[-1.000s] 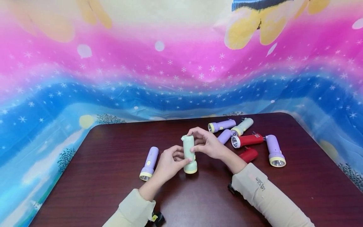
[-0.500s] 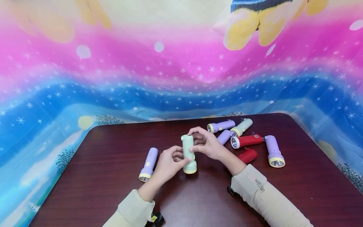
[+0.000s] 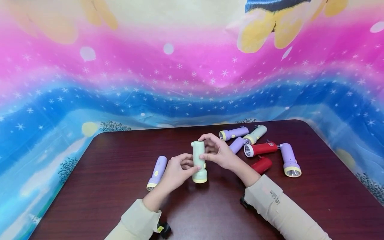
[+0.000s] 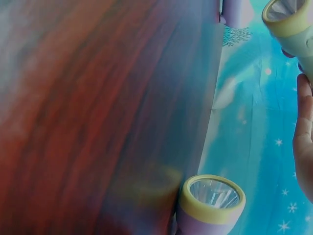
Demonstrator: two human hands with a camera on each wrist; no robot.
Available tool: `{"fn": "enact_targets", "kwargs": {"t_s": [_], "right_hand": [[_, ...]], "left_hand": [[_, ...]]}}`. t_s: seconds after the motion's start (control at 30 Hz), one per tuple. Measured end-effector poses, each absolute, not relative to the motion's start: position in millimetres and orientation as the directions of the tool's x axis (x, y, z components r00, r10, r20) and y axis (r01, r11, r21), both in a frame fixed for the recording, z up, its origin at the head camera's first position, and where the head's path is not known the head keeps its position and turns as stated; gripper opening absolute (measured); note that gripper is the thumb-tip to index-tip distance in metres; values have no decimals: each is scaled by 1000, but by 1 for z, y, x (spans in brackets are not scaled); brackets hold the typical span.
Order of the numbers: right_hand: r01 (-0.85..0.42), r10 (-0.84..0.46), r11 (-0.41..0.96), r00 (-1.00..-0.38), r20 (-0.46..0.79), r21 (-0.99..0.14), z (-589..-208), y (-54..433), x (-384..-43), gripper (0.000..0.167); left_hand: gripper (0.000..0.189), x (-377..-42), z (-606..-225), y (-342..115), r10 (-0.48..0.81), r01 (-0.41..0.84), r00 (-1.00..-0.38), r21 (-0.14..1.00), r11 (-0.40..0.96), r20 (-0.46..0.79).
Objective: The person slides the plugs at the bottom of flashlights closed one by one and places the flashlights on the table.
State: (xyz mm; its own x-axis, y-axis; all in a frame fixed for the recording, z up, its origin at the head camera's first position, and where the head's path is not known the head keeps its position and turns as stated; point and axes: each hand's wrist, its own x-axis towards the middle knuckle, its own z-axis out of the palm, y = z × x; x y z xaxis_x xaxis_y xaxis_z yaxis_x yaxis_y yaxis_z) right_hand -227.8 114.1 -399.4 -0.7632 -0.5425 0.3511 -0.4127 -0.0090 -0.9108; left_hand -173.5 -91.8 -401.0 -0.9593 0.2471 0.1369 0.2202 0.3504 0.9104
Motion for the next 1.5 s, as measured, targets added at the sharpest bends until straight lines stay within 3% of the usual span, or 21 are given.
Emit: {"fn": "enact_targets", "kwargs": {"t_s": [0.27, 0.87, 1.23, 1.5], "right_hand": [[-414, -589, -34, -727, 353, -910, -401, 114, -226, 65], [-432, -573, 43, -749, 332, -901, -401, 92, -222, 62], [-394, -588, 99, -764, 266, -914, -399, 87, -220, 62], [-387, -584, 207, -786, 204, -899, -399, 82, -221, 61]], "left_hand": [[36, -176, -398, -96, 262, 196, -958, 932, 305, 116], [43, -172, -401, -117, 269, 108, -963, 940, 324, 18], [46, -176, -385, -150, 360, 197, -932, 880, 432, 32], [43, -185, -375, -175, 308, 222, -950, 810, 542, 54]]}}
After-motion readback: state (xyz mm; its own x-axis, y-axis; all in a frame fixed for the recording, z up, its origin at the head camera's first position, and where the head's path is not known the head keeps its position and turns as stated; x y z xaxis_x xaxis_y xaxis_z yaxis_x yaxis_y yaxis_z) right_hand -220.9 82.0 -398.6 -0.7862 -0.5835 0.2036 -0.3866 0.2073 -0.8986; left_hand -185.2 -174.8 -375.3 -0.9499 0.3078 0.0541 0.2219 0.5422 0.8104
